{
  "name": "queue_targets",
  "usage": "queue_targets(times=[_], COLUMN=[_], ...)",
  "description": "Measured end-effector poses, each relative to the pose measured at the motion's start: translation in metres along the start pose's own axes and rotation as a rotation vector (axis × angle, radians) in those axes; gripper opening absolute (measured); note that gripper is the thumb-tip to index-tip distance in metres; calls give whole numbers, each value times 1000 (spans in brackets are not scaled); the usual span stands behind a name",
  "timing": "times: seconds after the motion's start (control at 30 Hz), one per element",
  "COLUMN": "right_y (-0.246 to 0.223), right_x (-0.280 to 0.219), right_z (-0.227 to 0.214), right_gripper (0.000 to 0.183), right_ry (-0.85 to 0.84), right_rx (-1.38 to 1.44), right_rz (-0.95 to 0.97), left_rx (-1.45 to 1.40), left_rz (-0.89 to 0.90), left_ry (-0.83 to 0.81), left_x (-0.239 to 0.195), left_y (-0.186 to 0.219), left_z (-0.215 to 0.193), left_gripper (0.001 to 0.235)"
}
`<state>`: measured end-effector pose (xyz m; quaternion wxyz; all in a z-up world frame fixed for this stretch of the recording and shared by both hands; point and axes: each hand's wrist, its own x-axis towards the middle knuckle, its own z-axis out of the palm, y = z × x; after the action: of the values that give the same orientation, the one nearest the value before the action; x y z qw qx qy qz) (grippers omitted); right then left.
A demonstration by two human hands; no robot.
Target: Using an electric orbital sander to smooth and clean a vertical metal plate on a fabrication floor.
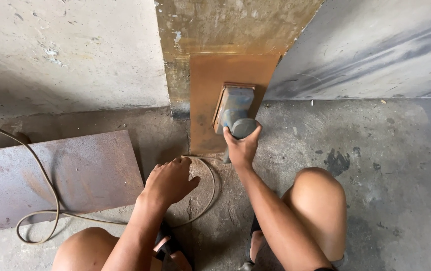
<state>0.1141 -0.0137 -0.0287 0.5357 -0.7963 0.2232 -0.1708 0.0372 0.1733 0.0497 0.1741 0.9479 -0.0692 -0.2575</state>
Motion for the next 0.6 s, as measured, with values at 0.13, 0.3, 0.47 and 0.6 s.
queue_targets(times=[0.13,0.3,0.47,0.6], right_y=[-7,-24,-49,-38], right_x=[0,16,17,0], right_z=[-7,-6,-11,-5], right_gripper=[75,78,78,76], right_ry=[-18,-9,-2,-17], right_rx=[-106,25,22,35], right_rz=[-85,-1,-34,-47], left_rx=[14,22,52,42], left_rz=[2,-17,0,6], left_ry=[-13,-26,-17,-2], left_x=[2,-6,0,1], left_y=[-3,3,-8,-5], left_z=[5,-4,12,11], left_gripper=[57,55,58,57])
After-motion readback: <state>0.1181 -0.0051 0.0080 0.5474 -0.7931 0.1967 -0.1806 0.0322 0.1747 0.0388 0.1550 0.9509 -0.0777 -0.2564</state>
